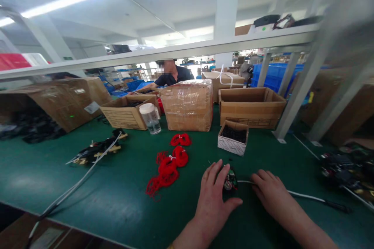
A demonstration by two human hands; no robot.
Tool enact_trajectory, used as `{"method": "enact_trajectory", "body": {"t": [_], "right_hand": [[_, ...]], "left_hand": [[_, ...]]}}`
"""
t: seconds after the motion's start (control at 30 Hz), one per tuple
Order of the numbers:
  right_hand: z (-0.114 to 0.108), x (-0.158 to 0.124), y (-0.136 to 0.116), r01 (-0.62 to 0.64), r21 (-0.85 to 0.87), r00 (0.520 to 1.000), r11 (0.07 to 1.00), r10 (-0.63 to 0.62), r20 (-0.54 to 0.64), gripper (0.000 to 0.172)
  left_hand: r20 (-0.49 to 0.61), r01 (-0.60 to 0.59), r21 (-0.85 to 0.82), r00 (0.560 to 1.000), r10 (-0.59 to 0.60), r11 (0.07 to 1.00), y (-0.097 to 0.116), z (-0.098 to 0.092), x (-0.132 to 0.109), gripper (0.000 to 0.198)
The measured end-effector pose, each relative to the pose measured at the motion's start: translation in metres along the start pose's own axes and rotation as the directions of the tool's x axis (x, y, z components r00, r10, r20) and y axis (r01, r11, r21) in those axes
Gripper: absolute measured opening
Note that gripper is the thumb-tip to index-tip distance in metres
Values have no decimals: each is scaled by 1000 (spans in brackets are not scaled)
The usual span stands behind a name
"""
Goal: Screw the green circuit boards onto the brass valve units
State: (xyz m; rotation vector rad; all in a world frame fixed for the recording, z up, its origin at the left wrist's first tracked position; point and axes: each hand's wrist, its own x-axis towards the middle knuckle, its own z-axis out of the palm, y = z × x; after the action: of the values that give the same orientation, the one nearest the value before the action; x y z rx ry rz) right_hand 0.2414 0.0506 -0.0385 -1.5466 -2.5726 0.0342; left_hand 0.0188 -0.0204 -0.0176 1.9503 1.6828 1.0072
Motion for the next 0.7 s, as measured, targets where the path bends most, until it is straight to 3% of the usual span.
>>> {"method": "enact_trajectory", "body": {"t": [0.1,0.2,0.27,0.37,0.47,0.7], "right_hand": [[15,-6,13,6,78,995,997,2,-102,28],[22,-9,20,14,174,984,985,18,-176,35],[20,-9,18,21,221,977,975,27,-211,37],[13,-7,9,26,269,968,963,43,-246,37],[8,-6,2,34,298,966,954,45,-255,36],[3,-12,1,5,353,970,936,81,-228,36]], "left_hand": [[-146,77,51,987,-69,996,-17,-26,-20,66],[-308,258,178,931,-196,950,-49,-64,-36,28],[-340,371,284,901,-269,884,-70,-90,-40,15],[-307,453,426,887,-345,783,-88,-119,-36,14],[-222,418,525,908,-354,741,-90,-127,-25,18],[-90,266,593,960,-266,760,-83,-119,-4,29]]}}
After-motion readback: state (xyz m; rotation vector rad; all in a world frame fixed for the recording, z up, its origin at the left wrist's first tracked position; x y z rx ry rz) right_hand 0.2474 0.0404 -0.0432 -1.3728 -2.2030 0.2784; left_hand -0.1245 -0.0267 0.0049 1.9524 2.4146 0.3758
